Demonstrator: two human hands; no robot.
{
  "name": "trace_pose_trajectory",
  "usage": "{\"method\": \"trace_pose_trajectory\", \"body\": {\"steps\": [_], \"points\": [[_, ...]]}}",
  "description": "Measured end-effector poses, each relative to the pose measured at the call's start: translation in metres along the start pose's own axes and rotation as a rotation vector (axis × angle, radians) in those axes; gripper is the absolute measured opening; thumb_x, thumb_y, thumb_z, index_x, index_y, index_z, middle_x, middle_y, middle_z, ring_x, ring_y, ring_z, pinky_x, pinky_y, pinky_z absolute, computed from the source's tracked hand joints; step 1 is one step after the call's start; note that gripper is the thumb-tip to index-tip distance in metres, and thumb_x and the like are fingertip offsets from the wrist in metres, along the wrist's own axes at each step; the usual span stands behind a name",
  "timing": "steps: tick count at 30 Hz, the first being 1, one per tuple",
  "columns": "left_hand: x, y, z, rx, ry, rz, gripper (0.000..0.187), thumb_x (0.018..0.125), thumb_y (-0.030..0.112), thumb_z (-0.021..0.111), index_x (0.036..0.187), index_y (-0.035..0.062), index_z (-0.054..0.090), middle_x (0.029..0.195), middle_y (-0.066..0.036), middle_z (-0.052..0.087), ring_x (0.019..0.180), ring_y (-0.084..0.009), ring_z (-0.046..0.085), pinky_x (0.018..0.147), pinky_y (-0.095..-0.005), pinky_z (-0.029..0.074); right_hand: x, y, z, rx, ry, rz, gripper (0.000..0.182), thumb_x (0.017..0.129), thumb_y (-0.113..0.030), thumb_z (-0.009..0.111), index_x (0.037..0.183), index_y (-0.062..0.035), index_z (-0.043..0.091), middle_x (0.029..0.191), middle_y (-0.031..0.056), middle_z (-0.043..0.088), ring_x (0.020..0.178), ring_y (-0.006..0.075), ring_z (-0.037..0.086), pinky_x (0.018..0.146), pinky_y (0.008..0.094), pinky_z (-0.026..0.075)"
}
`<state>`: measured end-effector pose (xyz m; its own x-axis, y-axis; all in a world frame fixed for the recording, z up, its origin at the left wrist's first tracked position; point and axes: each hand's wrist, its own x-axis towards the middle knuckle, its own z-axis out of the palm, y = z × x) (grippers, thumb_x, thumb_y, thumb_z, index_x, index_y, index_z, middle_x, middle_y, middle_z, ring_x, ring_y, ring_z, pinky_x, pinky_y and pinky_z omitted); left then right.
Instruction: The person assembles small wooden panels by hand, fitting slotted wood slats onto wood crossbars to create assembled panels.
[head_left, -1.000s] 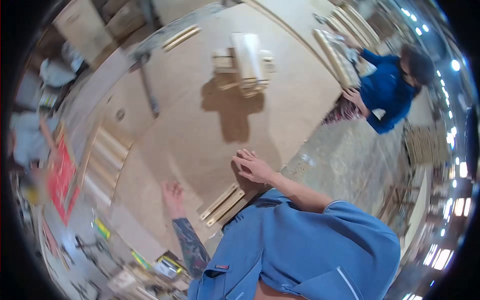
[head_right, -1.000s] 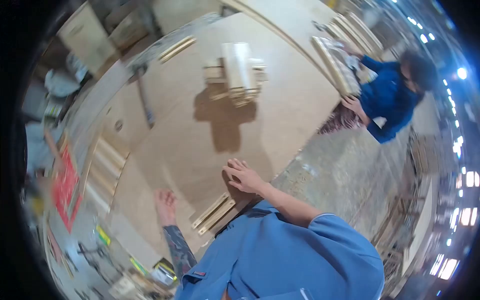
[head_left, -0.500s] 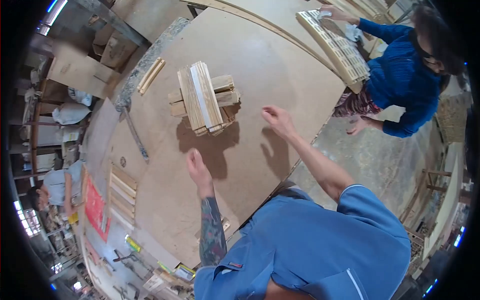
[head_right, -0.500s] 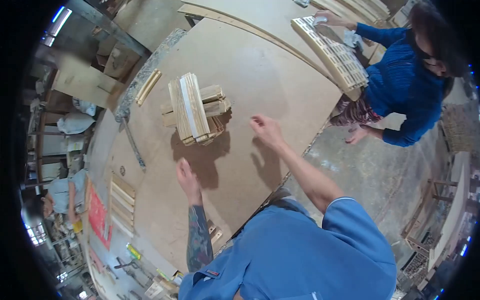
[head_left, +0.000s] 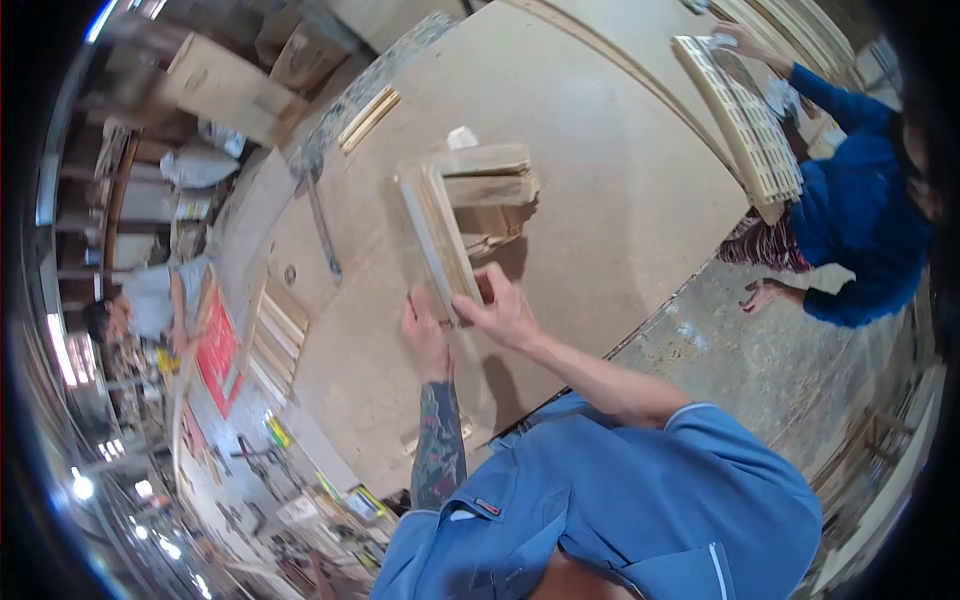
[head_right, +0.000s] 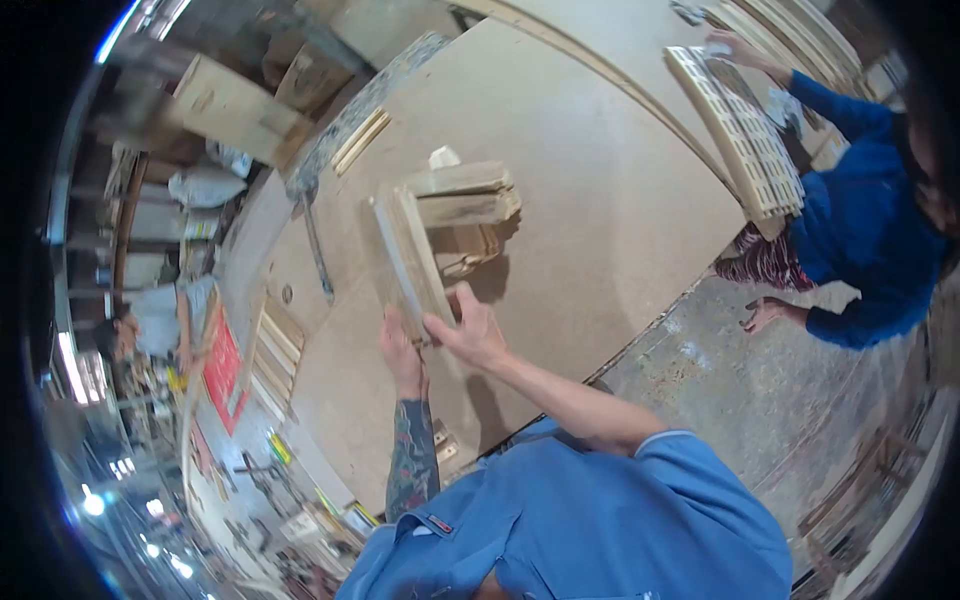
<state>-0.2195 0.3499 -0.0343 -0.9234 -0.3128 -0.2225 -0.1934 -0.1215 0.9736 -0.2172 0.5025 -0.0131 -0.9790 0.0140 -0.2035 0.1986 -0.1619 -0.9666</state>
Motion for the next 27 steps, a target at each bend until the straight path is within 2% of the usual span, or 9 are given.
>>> {"method": "trace_pose_trajectory", "body": {"steps": [5, 9, 14, 16, 18, 21, 23, 25, 27], "points": [[-0.088, -0.030, -0.132, -0.174, 0.368, -0.115, 0.044, 0.105, 0.035, 0.052, 0.127, -0.0020, 0.060, 0.116, -0.006, 0.065, 0.104, -0.0136, 0.060, 0.089, -0.0290, 0.049, -0.055, 0.077, 0.071, 0.119, -0.331, 0.279, 0.040, 0.093, -0.023, 0.070, 0.117, 0.0041, 0.053, 0.093, 0.0150, 0.072, 0.076, 0.0173, 0.070, 0.066, 0.0329, 0.057], [-0.115, -0.080, -0.250, 0.209, 0.637, -0.152, 0.045, 0.104, 0.036, 0.052, 0.125, -0.0019, 0.063, 0.111, -0.005, 0.067, 0.098, -0.0152, 0.059, 0.088, -0.0326, 0.048, -0.070, 0.146, 0.130, -0.111, -0.340, 0.326, 0.043, 0.094, -0.034, 0.066, 0.114, 0.0030, 0.058, 0.096, 0.0168, 0.070, 0.085, 0.0206, 0.070, 0.074, 0.0358, 0.055], [-0.097, -0.089, -0.329, 0.503, 0.438, -0.286, 0.057, 0.098, 0.044, 0.059, 0.128, -0.0040, 0.062, 0.125, -0.020, 0.065, 0.108, -0.0299, 0.063, 0.095, -0.0379, 0.047, -0.068, 0.172, 0.143, -0.806, -0.127, 0.150, 0.059, 0.088, -0.045, 0.064, 0.123, 0.0020, 0.060, 0.106, 0.0206, 0.066, 0.101, 0.0369, 0.064, 0.092, 0.0450, 0.050], [-0.081, -0.087, -0.342, 0.709, 0.507, -0.208, 0.070, 0.090, 0.050, 0.067, 0.133, -0.0041, 0.057, 0.133, -0.027, 0.059, 0.117, -0.0370, 0.060, 0.098, -0.0417, 0.047, -0.065, 0.146, 0.159, -0.943, -0.103, 0.152, 0.063, 0.086, -0.046, 0.065, 0.127, 0.0014, 0.058, 0.113, 0.0214, 0.064, 0.106, 0.0380, 0.062, 0.094, 0.0458, 0.048], [-0.057, -0.068, -0.339, 0.616, 0.454, -0.272, 0.085, 0.083, 0.055, 0.072, 0.140, -0.0038, 0.050, 0.130, -0.028, 0.060, 0.119, -0.0393, 0.058, 0.100, -0.0456, 0.046, -0.060, 0.120, 0.186, -1.138, -0.049, 0.083, 0.072, 0.081, -0.045, 0.071, 0.134, 0.0001, 0.051, 0.126, 0.0223, 0.057, 0.115, 0.0384, 0.057, 0.097, 0.0460, 0.046], [-0.035, -0.062, -0.320, 0.774, 0.428, -0.193, 0.085, 0.079, 0.051, 0.075, 0.138, -0.0044, 0.049, 0.121, -0.026, 0.063, 0.117, -0.0396, 0.059, 0.100, -0.0469, 0.046, -0.049, 0.122, 0.223, -1.209, -0.138, -0.004, 0.081, 0.076, -0.040, 0.077, 0.139, -0.0012, 0.044, 0.133, 0.0230, 0.052, 0.121, 0.0402, 0.053, 0.100, 0.0472, 0.045], [-0.020, -0.074, -0.308, 0.817, 0.356, -0.224, 0.072, 0.078, 0.041, 0.075, 0.129, -0.0031, 0.051, 0.113, -0.025, 0.063, 0.114, -0.0400, 0.059, 0.097, -0.0484, 0.047, -0.047, 0.147, 0.244, -1.252, -0.049, -0.089, 0.069, 0.073, -0.034, 0.080, 0.127, 0.0006, 0.054, 0.122, 0.0231, 0.060, 0.115, 0.0391, 0.058, 0.098, 0.0468, 0.047], [-0.018, -0.071, -0.302, 0.725, 0.355, -0.196, 0.068, 0.076, 0.037, 0.074, 0.126, -0.0018, 0.050, 0.114, -0.025, 0.062, 0.113, -0.0402, 0.059, 0.097, -0.0493, 0.047, -0.056, 0.151, 0.271, -1.137, -0.164, 0.126, 0.056, 0.073, -0.032, 0.080, 0.113, 0.0022, 0.060, 0.107, 0.0231, 0.066, 0.104, 0.0386, 0.064, 0.092, 0.0457, 0.050], [-0.019, -0.062, -0.304, 0.633, 0.358, -0.171, 0.064, 0.075, 0.033, 0.074, 0.124, -0.0005, 0.050, 0.114, -0.025, 0.061, 0.113, -0.0404, 0.058, 0.096, -0.0503, 0.047, -0.061, 0.158, 0.287, -0.986, -0.121, 0.099, 0.047, 0.073, -0.030, 0.080, 0.102, 0.0029, 0.063, 0.096, 0.0227, 0.069, 0.094, 0.0386, 0.068, 0.086, 0.0448, 0.052]]}}
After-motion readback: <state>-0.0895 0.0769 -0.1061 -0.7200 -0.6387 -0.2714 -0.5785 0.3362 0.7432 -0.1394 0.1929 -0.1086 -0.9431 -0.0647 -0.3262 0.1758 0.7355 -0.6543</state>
